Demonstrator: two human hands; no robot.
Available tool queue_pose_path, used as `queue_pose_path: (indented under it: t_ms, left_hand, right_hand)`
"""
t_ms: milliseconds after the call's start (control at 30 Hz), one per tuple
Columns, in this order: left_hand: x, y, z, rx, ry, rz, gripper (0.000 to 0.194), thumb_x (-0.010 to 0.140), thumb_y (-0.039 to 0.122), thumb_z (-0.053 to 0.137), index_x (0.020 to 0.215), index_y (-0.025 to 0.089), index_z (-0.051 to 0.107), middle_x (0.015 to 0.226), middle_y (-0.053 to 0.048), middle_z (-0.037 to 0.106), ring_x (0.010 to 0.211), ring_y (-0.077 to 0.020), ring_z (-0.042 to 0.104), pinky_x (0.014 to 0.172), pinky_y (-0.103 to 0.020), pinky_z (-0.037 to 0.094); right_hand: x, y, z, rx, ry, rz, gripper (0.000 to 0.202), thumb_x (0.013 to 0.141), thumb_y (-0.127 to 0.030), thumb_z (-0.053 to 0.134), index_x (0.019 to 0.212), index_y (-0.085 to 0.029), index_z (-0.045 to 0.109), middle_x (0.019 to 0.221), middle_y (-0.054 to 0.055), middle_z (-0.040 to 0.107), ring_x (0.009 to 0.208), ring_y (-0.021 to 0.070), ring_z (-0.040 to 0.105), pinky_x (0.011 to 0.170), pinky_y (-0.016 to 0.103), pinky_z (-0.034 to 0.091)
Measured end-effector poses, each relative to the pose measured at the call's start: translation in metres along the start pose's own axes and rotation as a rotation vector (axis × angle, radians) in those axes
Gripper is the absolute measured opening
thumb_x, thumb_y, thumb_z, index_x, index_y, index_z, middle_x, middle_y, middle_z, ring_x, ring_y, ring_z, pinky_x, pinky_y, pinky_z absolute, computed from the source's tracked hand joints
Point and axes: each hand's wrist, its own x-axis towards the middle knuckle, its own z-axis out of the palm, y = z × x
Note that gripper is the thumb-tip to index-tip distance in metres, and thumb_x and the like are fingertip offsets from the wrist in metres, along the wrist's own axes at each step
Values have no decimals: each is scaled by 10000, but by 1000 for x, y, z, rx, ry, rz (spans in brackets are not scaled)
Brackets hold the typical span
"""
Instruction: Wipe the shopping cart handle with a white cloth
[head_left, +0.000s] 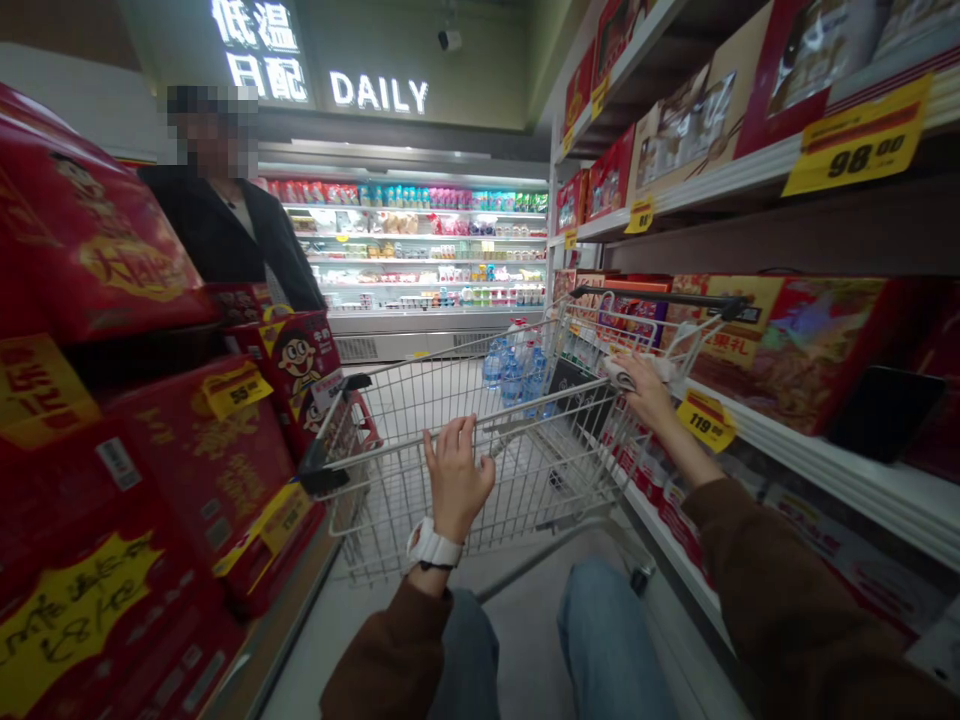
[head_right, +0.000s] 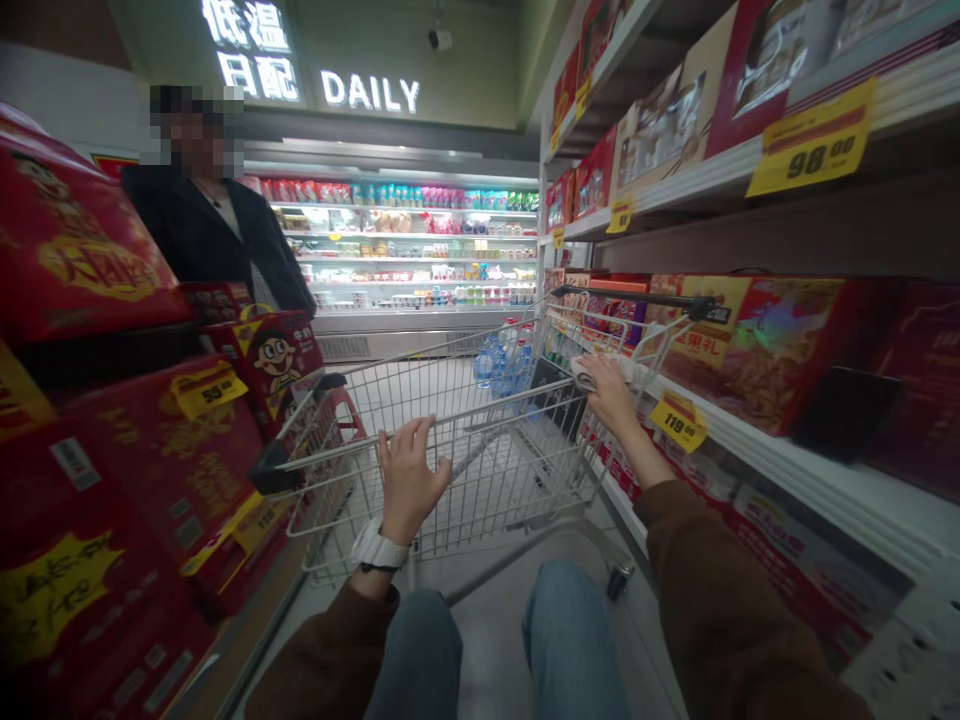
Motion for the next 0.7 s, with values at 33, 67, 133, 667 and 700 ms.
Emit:
queue_pose_path:
  t_ms: [33, 67, 133, 667, 700]
  left_hand:
    - [0, 2, 2, -3, 7, -2, 554, 794, 174, 530, 1346, 147, 509, 1314, -132, 596, 1282, -282, 510, 1231, -557, 140]
    - [1, 3, 3, -5, 12, -2, 553, 791, 177, 534, 1342, 143, 511, 1306, -135, 597, 1276, -286, 512, 1229, -562, 139]
    - [2, 4, 5, -11, 19, -1, 546, 790, 180, 535, 1334, 141, 515, 1299, -138, 596, 1270, -290, 514, 1228, -572, 133]
    - [16, -44, -23, 45, -13, -19, 348, 852, 245, 480, 1143, 193, 664, 1109, -74, 729, 1078, -253, 643, 1223, -550, 154]
    - [16, -61, -32, 84, -33, -40, 327, 852, 279, 494, 1099, 179, 683, 1055, -82, 745, 1034, -266, 659, 1209, -551, 191]
  right_hand:
    - [1, -3, 2, 16, -5, -5, 643, 678, -44, 460, 1290, -181, 603, 1412, 100, 587, 1419, 288, 412, 1185, 604, 270]
    - [2, -6, 4, 31, -10, -9, 647, 671, -40, 459, 1286, -180, 605, 1411, 100, 588, 1418, 286, 414, 1186, 607, 264]
    - [3, -16, 10, 57, -12, -16, 652, 667, -32, 456, 1284, -179, 606, 1409, 101, 590, 1417, 282, 416, 1186, 609, 263]
    - [-2, -118, 54, 351, -212, -261, 785, 645, 6, 426, 1378, -245, 551, 1486, 37, 519, 1461, 227, 348, 1214, 549, 221]
    - [1, -107, 51, 352, -205, -228, 767, 659, 0, 427, 1371, -250, 559, 1473, 37, 533, 1460, 233, 351, 1213, 560, 217]
